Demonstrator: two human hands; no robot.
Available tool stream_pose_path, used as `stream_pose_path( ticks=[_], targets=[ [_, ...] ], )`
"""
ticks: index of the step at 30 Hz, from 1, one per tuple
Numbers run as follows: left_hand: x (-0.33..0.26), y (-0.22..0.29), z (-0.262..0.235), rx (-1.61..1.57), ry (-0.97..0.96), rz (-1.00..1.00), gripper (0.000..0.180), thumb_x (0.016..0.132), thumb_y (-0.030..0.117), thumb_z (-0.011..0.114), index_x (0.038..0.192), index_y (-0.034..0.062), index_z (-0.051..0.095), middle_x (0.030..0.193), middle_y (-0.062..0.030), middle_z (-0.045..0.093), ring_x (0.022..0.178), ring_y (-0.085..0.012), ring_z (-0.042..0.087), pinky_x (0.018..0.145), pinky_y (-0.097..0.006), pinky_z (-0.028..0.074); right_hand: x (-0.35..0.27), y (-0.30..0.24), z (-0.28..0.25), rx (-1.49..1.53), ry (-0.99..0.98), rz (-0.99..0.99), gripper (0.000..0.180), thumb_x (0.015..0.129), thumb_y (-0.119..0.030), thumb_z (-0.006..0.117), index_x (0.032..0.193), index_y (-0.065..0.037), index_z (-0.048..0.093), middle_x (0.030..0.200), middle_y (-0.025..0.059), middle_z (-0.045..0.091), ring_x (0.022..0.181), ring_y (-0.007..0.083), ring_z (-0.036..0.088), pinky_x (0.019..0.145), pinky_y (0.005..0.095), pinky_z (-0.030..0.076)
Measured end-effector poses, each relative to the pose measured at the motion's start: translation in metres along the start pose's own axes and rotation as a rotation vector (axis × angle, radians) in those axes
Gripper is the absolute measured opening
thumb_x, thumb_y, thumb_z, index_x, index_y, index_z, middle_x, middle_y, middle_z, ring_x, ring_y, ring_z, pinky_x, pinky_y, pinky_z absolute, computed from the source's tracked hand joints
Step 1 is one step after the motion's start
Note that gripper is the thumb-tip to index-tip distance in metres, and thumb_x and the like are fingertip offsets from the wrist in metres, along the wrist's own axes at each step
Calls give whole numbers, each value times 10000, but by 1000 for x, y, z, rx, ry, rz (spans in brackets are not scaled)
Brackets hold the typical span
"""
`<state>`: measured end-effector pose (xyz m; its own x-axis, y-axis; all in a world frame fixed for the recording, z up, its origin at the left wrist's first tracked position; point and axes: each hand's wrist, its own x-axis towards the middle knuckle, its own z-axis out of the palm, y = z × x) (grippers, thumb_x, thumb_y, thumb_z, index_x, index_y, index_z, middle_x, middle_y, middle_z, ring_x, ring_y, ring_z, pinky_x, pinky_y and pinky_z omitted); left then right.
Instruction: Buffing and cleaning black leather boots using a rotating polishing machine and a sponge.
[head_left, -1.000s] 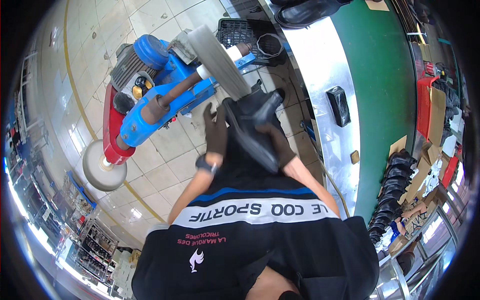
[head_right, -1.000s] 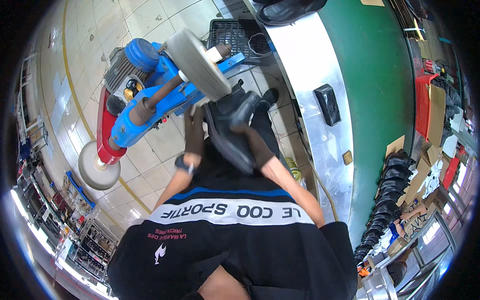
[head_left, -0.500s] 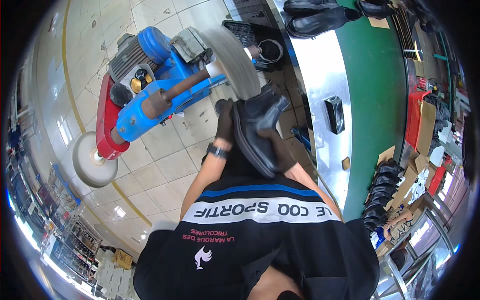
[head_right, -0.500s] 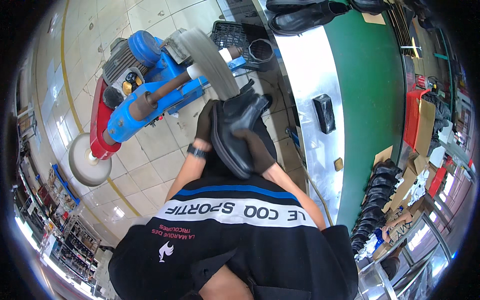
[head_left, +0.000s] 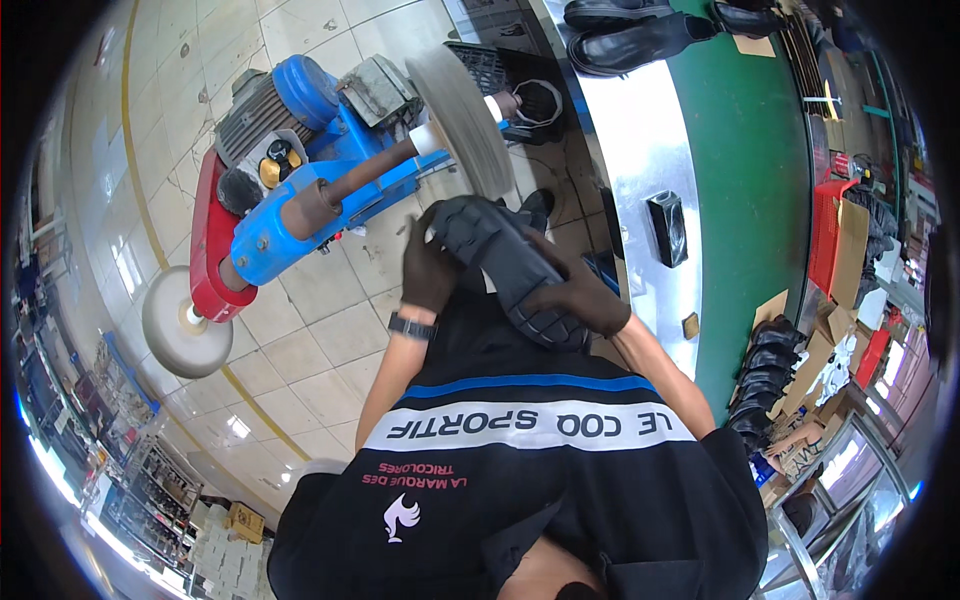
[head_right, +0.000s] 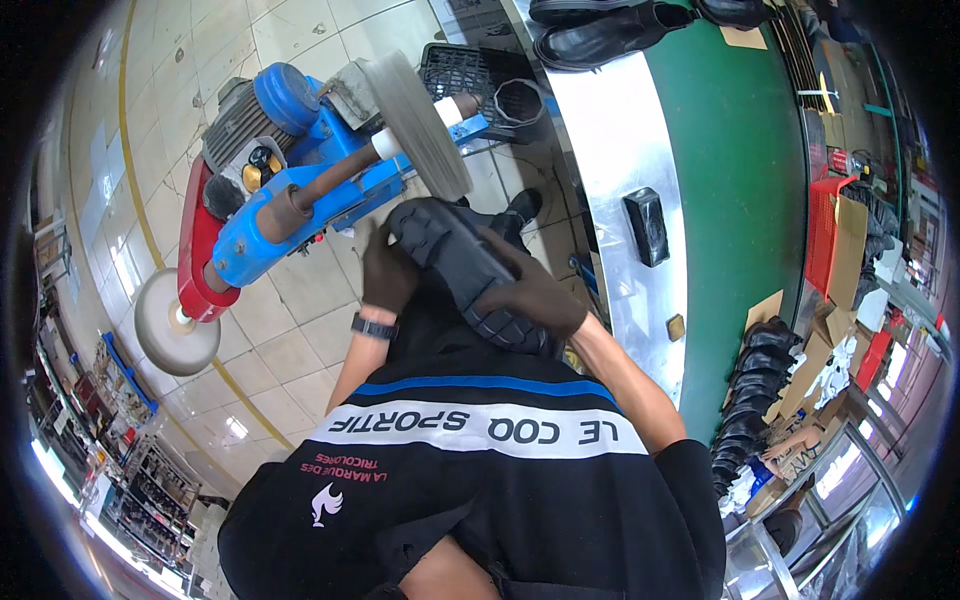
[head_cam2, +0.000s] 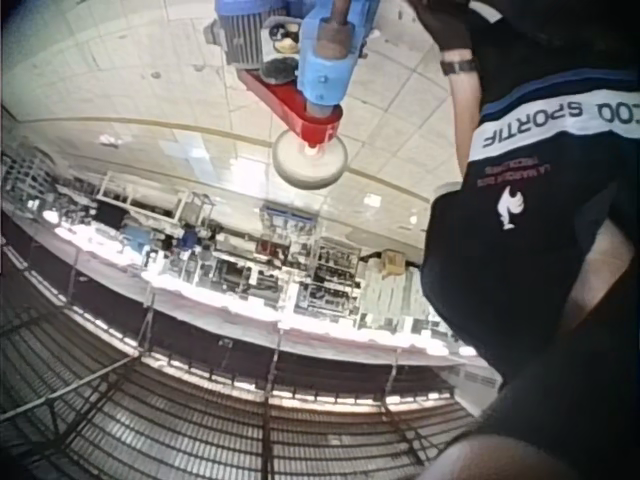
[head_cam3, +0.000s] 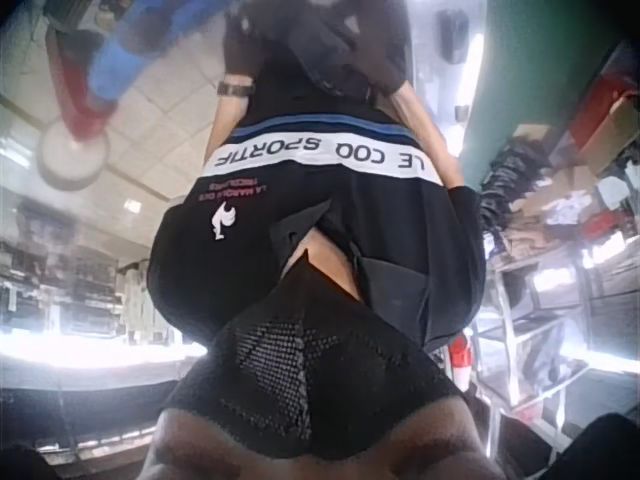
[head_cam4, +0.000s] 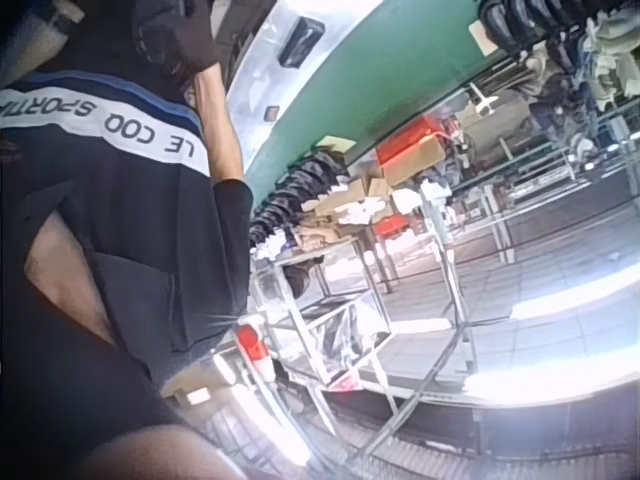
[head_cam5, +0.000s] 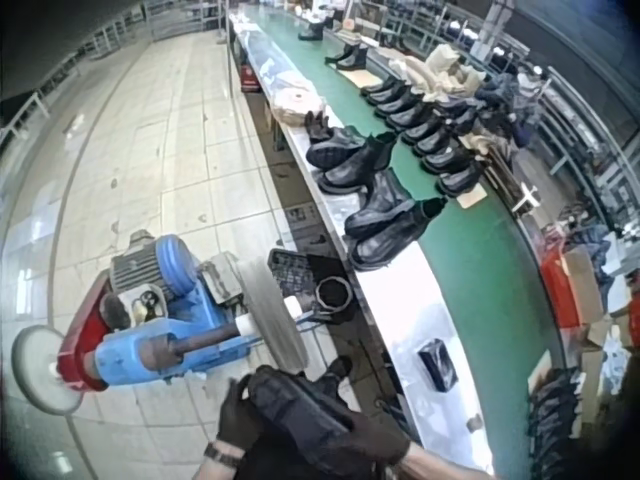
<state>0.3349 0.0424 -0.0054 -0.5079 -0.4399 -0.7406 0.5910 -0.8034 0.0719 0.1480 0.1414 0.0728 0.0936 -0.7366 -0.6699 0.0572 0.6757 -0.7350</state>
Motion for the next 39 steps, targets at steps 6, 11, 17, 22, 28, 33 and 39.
stream_pose_path(
  ticks=[6,11,17,22,28,33,39],
  targets=[
    [99,-33,-77,828,-479,215,360,848,134,524,1186,36,451,1205,-98,501,1121,-202,467,971,-315,368,-9,4,4,310,49,75,829,591,-24,588,1368,-77,307,1200,100,500,1008,192,512,874,256,404],
    [118,-30,-97,876,-393,33,361,862,127,501,1209,44,448,1157,-75,536,1035,-202,520,845,-303,438,-10,21,14,758,143,246,620,661,-90,563,1262,-24,427,1067,111,564,918,198,569,788,284,471],
    [85,-51,-76,306,-409,-267,412,861,135,486,1239,-19,428,1166,-104,541,1055,-240,522,928,-373,383,-14,75,3,1125,215,434,466,673,-134,567,1115,4,510,966,131,607,855,245,609,777,346,509],
    [93,-52,-77,99,-644,-275,457,816,118,538,1229,-40,423,1212,-142,514,1107,-270,501,967,-398,367,-43,59,24,698,295,-142,456,678,-157,547,1105,0,529,967,138,611,868,249,606,782,335,506],
    [117,-30,-65,210,-627,-286,394,799,53,549,1172,-48,469,1149,-142,547,1025,-266,560,901,-381,441,-16,48,-6,1119,99,247,509,714,-76,602,1195,14,463,1068,164,572,910,245,584,823,298,468],
    [94,-26,-33,324,-398,-165,407,784,25,557,1176,-36,469,1101,-98,564,1007,-218,563,896,-354,442,-1,12,0,-86,438,-133,726,695,-111,642,1330,12,313,1271,177,435,1094,257,491,932,342,389],
    [97,-5,-36,1162,-521,276,352,790,73,546,1135,4,517,1086,-129,579,992,-241,576,927,-322,410,49,21,-33,206,351,6,718,723,-154,595,1345,27,286,1318,173,388,1053,185,480,908,296,376]
  ],
)
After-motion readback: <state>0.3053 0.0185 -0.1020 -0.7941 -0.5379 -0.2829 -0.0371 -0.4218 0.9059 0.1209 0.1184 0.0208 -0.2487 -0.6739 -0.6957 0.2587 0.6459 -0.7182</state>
